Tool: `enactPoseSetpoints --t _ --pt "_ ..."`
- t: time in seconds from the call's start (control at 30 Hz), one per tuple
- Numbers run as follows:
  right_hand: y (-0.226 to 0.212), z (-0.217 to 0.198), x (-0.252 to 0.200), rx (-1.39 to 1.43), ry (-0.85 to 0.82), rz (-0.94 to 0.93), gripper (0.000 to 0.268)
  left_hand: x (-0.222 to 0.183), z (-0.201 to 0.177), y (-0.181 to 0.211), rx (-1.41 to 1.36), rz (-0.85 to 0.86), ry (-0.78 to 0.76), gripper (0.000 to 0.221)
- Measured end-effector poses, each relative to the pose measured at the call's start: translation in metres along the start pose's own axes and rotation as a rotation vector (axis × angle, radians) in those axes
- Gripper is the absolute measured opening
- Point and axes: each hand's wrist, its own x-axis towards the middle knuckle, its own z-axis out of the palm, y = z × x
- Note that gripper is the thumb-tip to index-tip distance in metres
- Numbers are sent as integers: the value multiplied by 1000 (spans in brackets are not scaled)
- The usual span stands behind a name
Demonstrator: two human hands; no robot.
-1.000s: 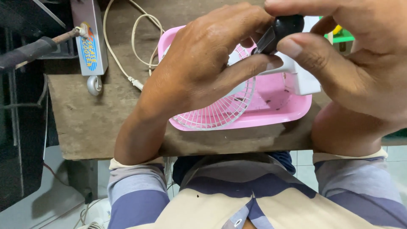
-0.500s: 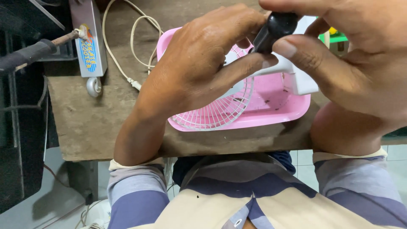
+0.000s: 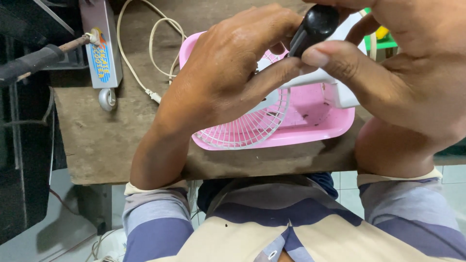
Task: Disassembling a small portable fan and polishing its exterior and blades using a brush and screwdriver.
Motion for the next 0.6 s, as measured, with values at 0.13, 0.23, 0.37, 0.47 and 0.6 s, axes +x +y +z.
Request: enactPoseSetpoints --t 0.13,0.23,0.37,0.47,0.6 --pt "2 0 -1 33 -45 -26 34 -2 1 -2 -2 42 18 12" --pt "2 2 -2 -5 -11 -41 31 -2 0 -2 11 50 18 13" --pt "-3 5 -4 3 22 -23 34 -4 2 -7 48 29 4 26" --pt "-5 7 -15 51 83 109 33 -7 2 -9 86 4 -23 36" --pt "-24 50 -29 194 612 443 25 -12 -5 -5 114 -3 -43 37"
